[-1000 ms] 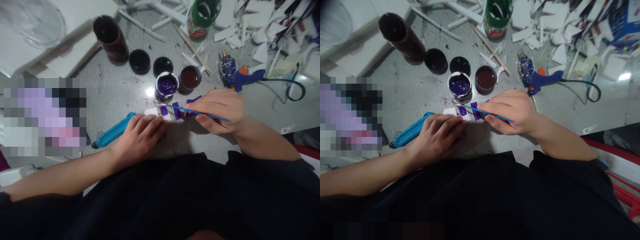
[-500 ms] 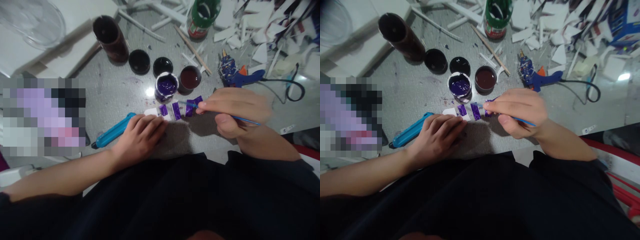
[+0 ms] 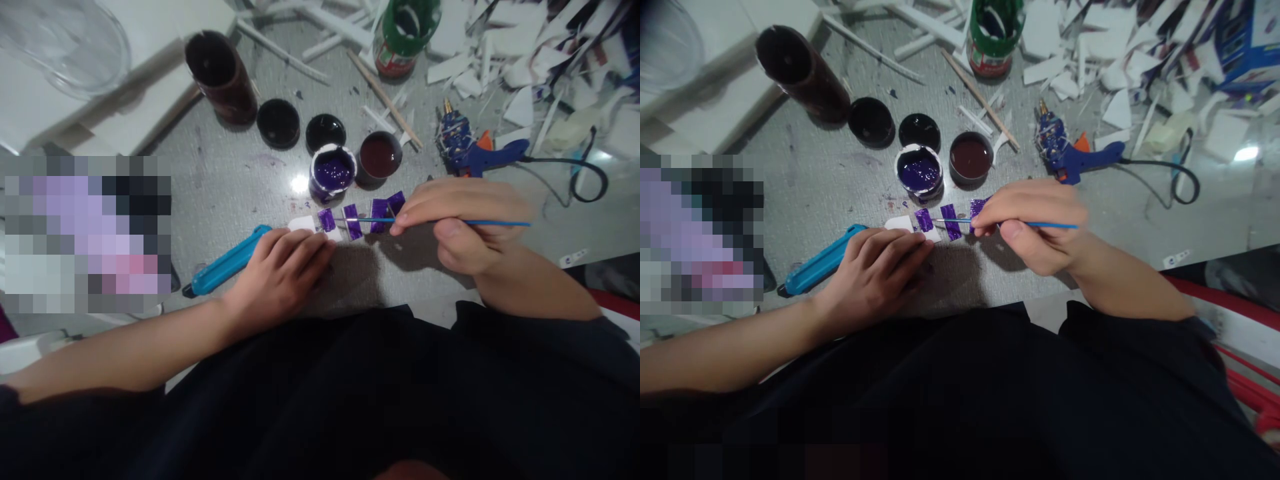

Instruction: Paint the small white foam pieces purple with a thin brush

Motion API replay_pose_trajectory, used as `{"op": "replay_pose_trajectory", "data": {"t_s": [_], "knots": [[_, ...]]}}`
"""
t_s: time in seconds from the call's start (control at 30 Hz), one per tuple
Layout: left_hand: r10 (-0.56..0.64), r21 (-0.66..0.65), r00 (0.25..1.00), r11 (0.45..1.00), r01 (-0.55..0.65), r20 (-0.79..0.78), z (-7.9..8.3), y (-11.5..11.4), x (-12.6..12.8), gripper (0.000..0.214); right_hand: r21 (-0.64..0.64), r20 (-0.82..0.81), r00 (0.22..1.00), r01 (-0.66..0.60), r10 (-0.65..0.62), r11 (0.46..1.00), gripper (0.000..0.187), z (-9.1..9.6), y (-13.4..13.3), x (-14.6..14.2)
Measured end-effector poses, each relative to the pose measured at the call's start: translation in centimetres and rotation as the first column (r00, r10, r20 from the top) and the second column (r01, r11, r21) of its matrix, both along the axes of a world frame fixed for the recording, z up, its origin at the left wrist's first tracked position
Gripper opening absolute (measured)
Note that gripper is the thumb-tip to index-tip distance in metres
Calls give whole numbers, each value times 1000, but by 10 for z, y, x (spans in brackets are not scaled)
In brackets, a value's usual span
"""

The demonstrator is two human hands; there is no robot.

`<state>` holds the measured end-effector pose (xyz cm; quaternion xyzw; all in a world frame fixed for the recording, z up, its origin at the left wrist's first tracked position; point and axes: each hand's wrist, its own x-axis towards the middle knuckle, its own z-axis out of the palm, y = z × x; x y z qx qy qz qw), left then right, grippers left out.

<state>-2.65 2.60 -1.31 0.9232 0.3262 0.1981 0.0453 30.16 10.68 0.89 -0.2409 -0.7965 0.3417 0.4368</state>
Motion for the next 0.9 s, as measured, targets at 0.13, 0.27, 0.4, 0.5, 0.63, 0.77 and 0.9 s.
{"op": "replay_pose_trajectory", "data": {"t_s": [0.13,0.27,0.4,0.5,0.63,0.77,0.9], "knots": [[0,-34,1000,999,0,-8,-1,-1,-1,50,94,3,999,-50,50,994,24,8,4,-10],[-13,4,1000,1000,13,6,0,0,-1,46,51,82,995,-57,52,997,26,10,5,-9],[-1,13,1000,1000,0,22,0,1,1,44,58,148,988,-53,44,997,27,9,3,-7],[-1,25,1000,1000,1,16,1,1,1,41,53,139,990,-19,11,998,29,9,3,-6],[-12,18,1000,1000,12,16,2,1,2,44,4,106,993,-50,49,999,29,8,4,-5],[-4,-8,1000,1000,4,9,0,0,0,47,24,88,996,-34,32,999,30,6,5,-7],[-4,-27,1000,1000,4,-3,-2,-2,-1,50,16,15,1000,16,-16,1000,26,5,5,-8]]}}
